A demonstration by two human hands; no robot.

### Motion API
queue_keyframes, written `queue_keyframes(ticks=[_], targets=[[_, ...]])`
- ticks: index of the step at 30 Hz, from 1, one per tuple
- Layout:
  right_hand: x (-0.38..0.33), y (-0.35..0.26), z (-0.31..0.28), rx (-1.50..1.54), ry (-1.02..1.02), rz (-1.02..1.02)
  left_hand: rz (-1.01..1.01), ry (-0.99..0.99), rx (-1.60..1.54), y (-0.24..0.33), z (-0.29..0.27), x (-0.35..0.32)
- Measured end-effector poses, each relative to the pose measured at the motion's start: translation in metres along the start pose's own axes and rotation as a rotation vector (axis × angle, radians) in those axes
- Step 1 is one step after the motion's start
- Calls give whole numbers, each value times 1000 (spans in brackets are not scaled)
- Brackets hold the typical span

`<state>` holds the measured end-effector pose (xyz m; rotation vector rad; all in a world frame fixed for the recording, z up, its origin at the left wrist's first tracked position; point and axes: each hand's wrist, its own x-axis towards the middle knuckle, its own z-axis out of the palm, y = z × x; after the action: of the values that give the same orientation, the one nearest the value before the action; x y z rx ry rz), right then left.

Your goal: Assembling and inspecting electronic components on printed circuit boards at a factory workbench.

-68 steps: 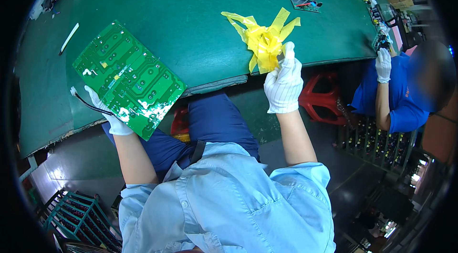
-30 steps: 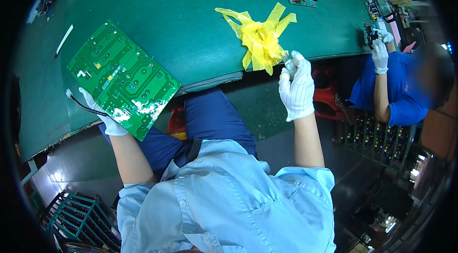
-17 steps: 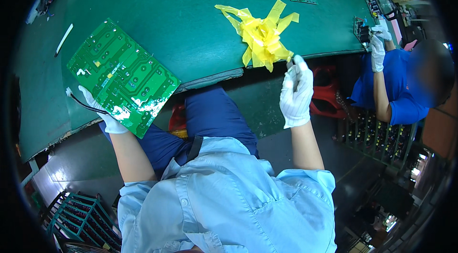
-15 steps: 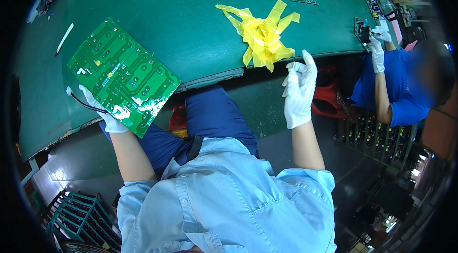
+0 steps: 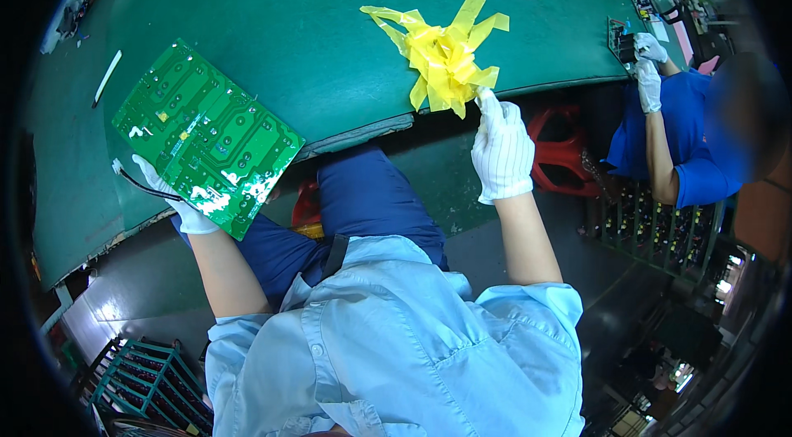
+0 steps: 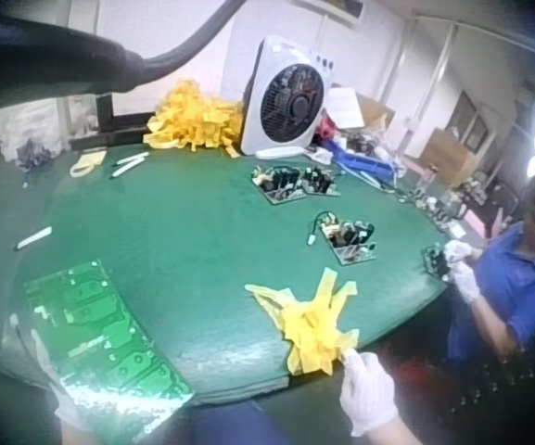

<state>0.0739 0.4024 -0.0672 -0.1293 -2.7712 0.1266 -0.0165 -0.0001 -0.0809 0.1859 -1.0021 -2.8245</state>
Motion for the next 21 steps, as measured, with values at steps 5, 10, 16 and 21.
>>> queue_keyframes(ticks=[5, 10, 16, 21], targets=[[5, 6, -9, -79, -198, -48, 11, -11, 15, 0, 1, 0], [21, 0, -26, -153, -351, -33, -1, -35, -15, -1, 1, 1], [27, 0, -39, -51, -625, 7, 42, 96, 91, 3, 6, 3], [21, -36, -83, 737, -656, 196, -8, 192, 85, 7, 24, -12]])
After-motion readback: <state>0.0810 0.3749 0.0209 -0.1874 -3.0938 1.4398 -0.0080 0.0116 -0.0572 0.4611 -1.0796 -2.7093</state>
